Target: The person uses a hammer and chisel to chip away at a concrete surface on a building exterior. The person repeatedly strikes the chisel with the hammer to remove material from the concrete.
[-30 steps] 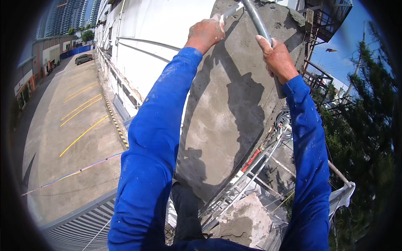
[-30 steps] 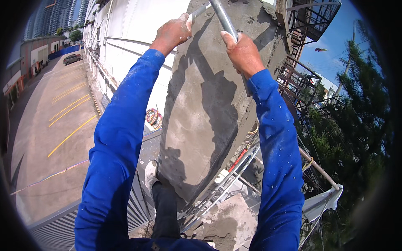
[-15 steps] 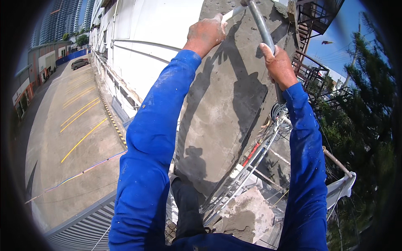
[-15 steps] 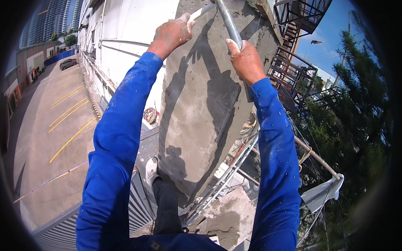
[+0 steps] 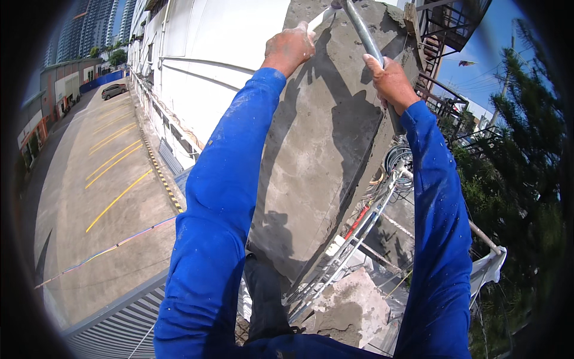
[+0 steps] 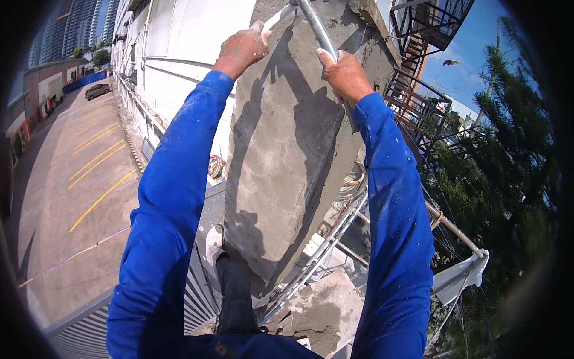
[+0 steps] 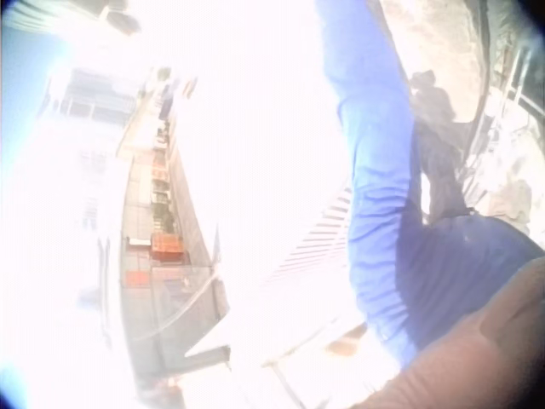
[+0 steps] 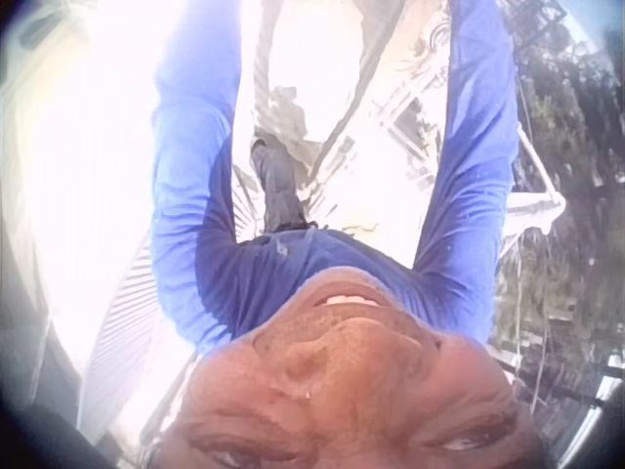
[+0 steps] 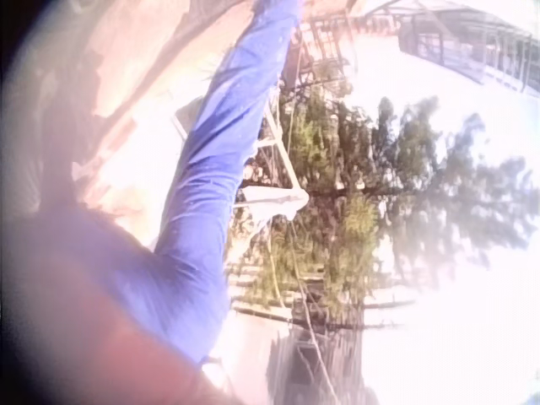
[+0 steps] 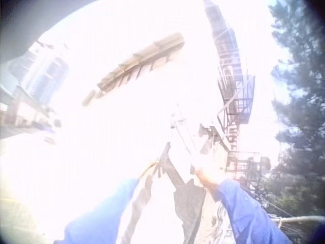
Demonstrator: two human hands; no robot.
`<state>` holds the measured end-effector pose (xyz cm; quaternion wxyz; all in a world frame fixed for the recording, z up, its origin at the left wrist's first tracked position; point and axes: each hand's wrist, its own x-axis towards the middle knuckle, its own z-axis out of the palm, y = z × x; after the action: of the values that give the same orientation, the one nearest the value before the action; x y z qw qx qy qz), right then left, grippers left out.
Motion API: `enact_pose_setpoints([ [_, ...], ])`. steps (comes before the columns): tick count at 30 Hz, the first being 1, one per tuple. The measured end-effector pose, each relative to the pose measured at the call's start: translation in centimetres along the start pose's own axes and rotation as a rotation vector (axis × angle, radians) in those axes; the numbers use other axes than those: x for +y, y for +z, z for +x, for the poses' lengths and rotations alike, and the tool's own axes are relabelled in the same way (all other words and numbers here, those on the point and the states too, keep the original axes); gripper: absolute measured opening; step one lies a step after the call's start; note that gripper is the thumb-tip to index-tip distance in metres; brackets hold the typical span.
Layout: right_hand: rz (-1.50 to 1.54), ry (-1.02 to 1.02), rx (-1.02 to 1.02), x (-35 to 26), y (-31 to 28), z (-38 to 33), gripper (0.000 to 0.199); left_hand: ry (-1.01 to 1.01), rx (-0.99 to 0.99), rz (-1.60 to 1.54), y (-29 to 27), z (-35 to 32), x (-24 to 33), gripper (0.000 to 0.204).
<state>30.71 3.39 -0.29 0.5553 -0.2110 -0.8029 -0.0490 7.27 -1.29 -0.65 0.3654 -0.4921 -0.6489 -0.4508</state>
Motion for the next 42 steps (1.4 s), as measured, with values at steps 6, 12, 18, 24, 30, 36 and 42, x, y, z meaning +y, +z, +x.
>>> enact_pose_setpoints([
  [6, 0.200, -0.078, 0.141, -4.0, -5.3, -3.7, 0.051, 0.049, 0.078, -0.001, -2.6, -1.0, 2.2, 0.034],
  [12, 0.195, -0.559, 0.555, -5.9, -7.5, -2.2, 0.043, 0.091, 0.078, -0.039, -0.9, -1.4, 3.2, 0.034],
  [18, 0.236, 0.377, -0.212, -2.3, -5.0, -3.7, 0.057, 0.136, 0.047, 0.013, -1.1, -1.2, 3.4, 0.030],
  [24, 0.471, -0.382, 0.378, -7.5, -8.8, -5.2, 0.037, 0.082, -0.034, 0.038, -3.7, -5.2, 2.9, 0.034],
  [30, 0.113, 0.321, -0.324, 0.9, -4.5, -4.4, 0.052, 0.069, -0.013, 0.032, -1.6, -5.1, 3.1, 0.032],
  [36, 0.337, -0.048, 0.103, -3.6, -6.1, -6.5, 0.039, 0.077, -0.018, 0.058, -1.7, -5.5, 1.4, 0.039],
  [42, 0.277, -0.522, 0.535, -8.0, -5.2, -3.1, 0.047, -0.007, -0.033, 0.037, -1.2, -4.9, -0.1, 0.037],
])
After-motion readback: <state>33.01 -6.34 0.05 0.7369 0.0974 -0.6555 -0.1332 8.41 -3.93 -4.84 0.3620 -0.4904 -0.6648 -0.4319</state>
